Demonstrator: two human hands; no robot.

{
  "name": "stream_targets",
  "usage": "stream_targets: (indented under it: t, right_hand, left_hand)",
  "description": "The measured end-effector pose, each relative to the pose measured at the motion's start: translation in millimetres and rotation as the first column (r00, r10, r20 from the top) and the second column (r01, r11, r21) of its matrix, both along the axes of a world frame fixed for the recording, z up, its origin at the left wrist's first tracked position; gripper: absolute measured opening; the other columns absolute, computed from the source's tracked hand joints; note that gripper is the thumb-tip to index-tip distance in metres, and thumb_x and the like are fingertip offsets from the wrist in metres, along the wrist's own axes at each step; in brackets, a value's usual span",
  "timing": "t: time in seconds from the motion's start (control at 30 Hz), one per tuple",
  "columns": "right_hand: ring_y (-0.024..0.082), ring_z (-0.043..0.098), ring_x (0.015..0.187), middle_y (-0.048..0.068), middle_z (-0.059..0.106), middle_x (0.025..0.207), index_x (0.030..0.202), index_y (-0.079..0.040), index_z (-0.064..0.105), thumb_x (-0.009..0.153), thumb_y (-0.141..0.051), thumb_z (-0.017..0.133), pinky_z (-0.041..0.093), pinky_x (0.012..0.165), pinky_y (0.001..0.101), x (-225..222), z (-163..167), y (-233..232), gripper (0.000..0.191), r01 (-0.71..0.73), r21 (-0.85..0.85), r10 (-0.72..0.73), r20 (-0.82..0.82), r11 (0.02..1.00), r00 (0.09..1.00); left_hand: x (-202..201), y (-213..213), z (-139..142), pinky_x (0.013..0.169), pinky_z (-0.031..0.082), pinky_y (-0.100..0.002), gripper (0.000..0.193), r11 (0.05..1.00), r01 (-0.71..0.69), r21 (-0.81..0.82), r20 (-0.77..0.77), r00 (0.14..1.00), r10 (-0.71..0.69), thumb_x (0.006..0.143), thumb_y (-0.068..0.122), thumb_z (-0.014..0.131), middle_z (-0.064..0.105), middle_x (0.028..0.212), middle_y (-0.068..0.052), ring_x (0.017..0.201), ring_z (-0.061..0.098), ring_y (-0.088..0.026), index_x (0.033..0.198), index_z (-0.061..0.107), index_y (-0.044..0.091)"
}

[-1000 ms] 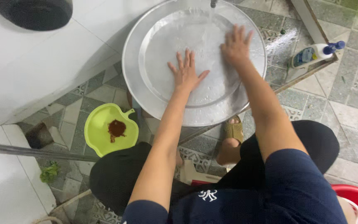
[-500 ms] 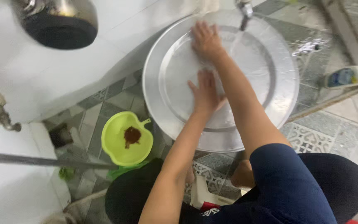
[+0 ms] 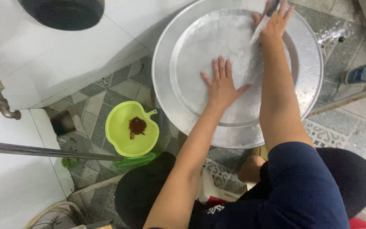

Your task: The person sits on a low stool in a tiled kitchen and washes dishes by hand. They scrub bowls, a rectangular tray, a pot, and chopsticks, then rinse a large round metal tray under the tap and scrub it with a sponge.

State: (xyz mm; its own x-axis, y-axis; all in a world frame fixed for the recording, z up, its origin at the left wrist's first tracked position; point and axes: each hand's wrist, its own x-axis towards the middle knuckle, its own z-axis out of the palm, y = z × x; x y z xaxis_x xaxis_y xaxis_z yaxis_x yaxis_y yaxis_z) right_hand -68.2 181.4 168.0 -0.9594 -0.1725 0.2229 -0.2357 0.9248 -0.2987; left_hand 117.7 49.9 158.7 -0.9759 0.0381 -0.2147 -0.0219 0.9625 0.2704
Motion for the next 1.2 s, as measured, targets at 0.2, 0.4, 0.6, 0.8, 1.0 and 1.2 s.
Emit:
stream_targets:
  t: [0.2, 0.4, 0.6, 0.8, 1.0, 1.2]
  right_hand:
    - [0.049, 0.014, 0.152, 0.031, 0.024, 0.163, 0.156, 0.005, 0.031, 0.103, -0.049, 0.047, 0.000, 0.115, 0.0716, 20, 22, 12, 0.078, 0.557, 0.123, -0.570, 0.197, 0.821, 0.798]
    - [0.042, 0.019, 0.157, 0.019, 0.029, 0.168, 0.160, -0.008, 0.036, 0.106, -0.046, 0.044, 0.008, 0.122, 0.0678, 34, 23, -42, 0.066, -0.118, 0.043, 0.115, 0.057, 0.992, 0.992]
    - [0.038, 0.023, 0.157, 0.010, 0.034, 0.169, 0.160, -0.017, 0.043, 0.106, -0.046, 0.045, 0.013, 0.124, 0.0680, 77, 34, -36, 0.061, -0.440, -0.088, 0.448, 0.194, 0.894, 0.873]
    - [0.037, 0.017, 0.159, 0.012, 0.030, 0.171, 0.158, -0.009, 0.042, 0.105, -0.049, 0.047, 0.002, 0.120, 0.0745, 115, 48, 84, 0.067, -0.185, 0.100, 0.155, 0.250, 0.978, 0.956]
    - [0.049, 0.007, 0.150, 0.030, 0.026, 0.163, 0.155, 0.004, 0.038, 0.094, -0.053, 0.056, 0.004, 0.110, 0.0709, 210, 36, 106, 0.085, -0.297, 0.286, 0.216, 0.283, 0.911, 0.935]
    - [0.035, 0.012, 0.155, 0.015, 0.020, 0.168, 0.160, -0.016, 0.032, 0.100, -0.045, 0.051, 0.010, 0.122, 0.0630, 319, 35, 43, 0.069, -0.723, -0.049, 0.673, 0.415, 0.689, 0.613]
  left_hand:
    - [2, 2, -2, 0.112, 0.007, -0.082, 0.121, 0.999, 0.028, 0.024, 0.037, 0.999, -0.029, 0.081, 0.083, 0.056, 0.011, 0.170, -0.017, 0.158, 0.002, -0.036, 0.161, 0.018, 0.001]
    - [-1, 2, 7, 0.114, 0.008, -0.081, 0.119, 0.998, 0.058, -0.039, 0.085, 0.995, -0.055, 0.084, 0.085, 0.051, 0.008, 0.171, -0.014, 0.158, 0.001, -0.033, 0.162, 0.014, 0.003]
    - [4, 5, 4, 0.116, 0.008, -0.078, 0.123, 0.999, 0.025, -0.030, 0.090, 0.996, -0.022, 0.081, 0.086, 0.055, 0.007, 0.171, -0.013, 0.158, 0.001, -0.032, 0.162, 0.014, 0.003]
    - [4, 6, 2, 0.117, 0.010, -0.079, 0.120, 1.000, 0.015, -0.014, -0.034, 0.999, -0.015, 0.083, 0.084, 0.057, 0.010, 0.171, -0.016, 0.159, 0.005, -0.033, 0.162, 0.019, 0.004]
    - [15, 10, 11, 0.119, 0.011, -0.081, 0.113, 0.998, 0.008, -0.058, -0.105, 0.994, -0.014, 0.089, 0.083, 0.054, 0.012, 0.172, -0.014, 0.160, 0.006, -0.034, 0.164, 0.021, 0.005]
    - [20, 14, 25, 0.118, 0.009, -0.080, 0.113, 0.998, 0.023, -0.063, -0.077, 0.997, -0.028, 0.089, 0.082, 0.055, 0.008, 0.171, -0.016, 0.159, 0.003, -0.034, 0.163, 0.018, 0.005]
